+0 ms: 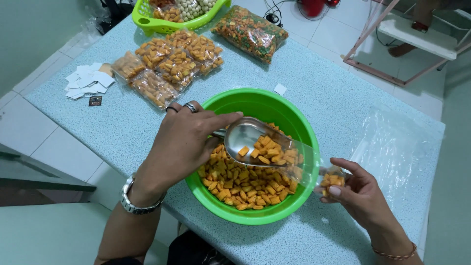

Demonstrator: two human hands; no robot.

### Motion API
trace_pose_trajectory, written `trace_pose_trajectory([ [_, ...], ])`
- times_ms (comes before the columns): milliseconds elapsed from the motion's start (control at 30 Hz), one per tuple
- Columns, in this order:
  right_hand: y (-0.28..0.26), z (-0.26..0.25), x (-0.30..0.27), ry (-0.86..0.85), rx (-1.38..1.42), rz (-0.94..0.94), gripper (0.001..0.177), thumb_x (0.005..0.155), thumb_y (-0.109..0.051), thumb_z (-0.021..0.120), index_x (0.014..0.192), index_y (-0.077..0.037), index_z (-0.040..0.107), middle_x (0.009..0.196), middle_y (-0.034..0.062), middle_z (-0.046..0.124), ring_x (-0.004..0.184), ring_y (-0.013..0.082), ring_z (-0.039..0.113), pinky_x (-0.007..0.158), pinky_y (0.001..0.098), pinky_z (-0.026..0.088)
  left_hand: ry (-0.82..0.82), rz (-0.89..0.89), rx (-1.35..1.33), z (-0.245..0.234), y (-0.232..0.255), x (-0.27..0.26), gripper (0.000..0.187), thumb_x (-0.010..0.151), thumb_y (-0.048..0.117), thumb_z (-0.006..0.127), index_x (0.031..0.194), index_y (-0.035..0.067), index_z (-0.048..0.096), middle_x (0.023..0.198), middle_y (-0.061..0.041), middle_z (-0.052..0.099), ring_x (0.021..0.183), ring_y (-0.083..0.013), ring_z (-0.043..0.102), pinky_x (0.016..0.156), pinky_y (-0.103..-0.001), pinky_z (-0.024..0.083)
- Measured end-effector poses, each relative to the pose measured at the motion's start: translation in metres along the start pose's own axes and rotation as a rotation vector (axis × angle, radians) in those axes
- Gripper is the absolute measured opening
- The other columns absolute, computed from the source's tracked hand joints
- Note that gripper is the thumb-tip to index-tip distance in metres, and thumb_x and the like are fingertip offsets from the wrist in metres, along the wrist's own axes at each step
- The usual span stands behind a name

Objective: Filling small plastic bags with snacks from a large bowl using a metal scoop and placing labels inside.

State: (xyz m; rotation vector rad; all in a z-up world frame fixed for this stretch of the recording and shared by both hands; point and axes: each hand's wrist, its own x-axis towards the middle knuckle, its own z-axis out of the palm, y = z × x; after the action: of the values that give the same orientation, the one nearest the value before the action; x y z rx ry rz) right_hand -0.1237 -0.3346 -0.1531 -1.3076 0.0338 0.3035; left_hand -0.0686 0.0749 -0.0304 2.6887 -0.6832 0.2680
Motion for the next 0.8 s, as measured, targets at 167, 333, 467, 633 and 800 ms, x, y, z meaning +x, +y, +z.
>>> trace_pose_trajectory([
  [167, 0.000, 0.004, -0.001, -0.011, -0.008, -0.034, 0.066, 0.078, 0.005, 0.076, 0.141, -0.006, 0.060, 0.092, 0.0286, 0.076, 0.085, 0.0427, 0.081, 0.067, 0.0443, 0.072, 0.025, 0.008, -0.045, -0.005, -0.001, 0.011, 0.057, 0.079, 0.018, 0.083, 0.132, 0.034, 0.070, 0.102, 0.002, 0.081, 0.077, -0.0200, 0.073, 0.063, -0.043, 0.054],
  [333, 0.001, 0.006, 0.001, 0.016, 0.019, 0.007, 0.070, 0.074, 0.006, 0.077, 0.140, -0.007, 0.060, 0.118, 0.0349, 0.071, 0.084, 0.0448, 0.080, 0.066, 0.0448, 0.071, 0.066, 0.062, -0.086, -0.009, 0.003, 0.011, 0.058, 0.079, 0.007, 0.078, 0.131, 0.031, 0.071, 0.100, 0.002, 0.082, 0.069, -0.0166, 0.072, 0.057, -0.036, 0.054],
  [467, 0.005, 0.005, 0.004, 0.049, -0.024, 0.023, 0.073, 0.075, 0.003, 0.077, 0.144, -0.007, 0.057, 0.089, 0.0333, 0.077, 0.081, 0.0429, 0.080, 0.066, 0.0443, 0.070, -0.046, -0.014, 0.001, -0.014, 0.008, 0.012, 0.056, 0.085, 0.014, 0.075, 0.135, 0.037, 0.068, 0.095, 0.003, 0.078, 0.071, -0.0238, 0.062, 0.062, -0.044, 0.042],
  [633, 0.007, 0.004, 0.004, 0.034, -0.020, 0.020, 0.074, 0.076, 0.002, 0.078, 0.146, -0.009, 0.056, 0.088, 0.0290, 0.075, 0.075, 0.0363, 0.077, 0.069, 0.0425, 0.070, 0.042, 0.078, 0.016, -0.019, 0.008, 0.013, 0.051, 0.083, 0.020, 0.081, 0.131, 0.034, 0.071, 0.091, 0.003, 0.079, 0.065, -0.0197, 0.067, 0.055, -0.040, 0.043],
  [800, 0.007, 0.002, 0.006, -0.028, 0.032, -0.008, 0.077, 0.076, -0.001, 0.081, 0.148, -0.009, 0.053, 0.085, 0.0232, 0.072, 0.071, 0.0341, 0.078, 0.066, 0.0429, 0.072, -0.060, 0.139, -0.050, -0.017, 0.008, 0.012, 0.061, 0.077, 0.011, 0.083, 0.131, 0.036, 0.070, 0.097, 0.002, 0.081, 0.082, -0.0259, 0.072, 0.063, -0.046, 0.049],
])
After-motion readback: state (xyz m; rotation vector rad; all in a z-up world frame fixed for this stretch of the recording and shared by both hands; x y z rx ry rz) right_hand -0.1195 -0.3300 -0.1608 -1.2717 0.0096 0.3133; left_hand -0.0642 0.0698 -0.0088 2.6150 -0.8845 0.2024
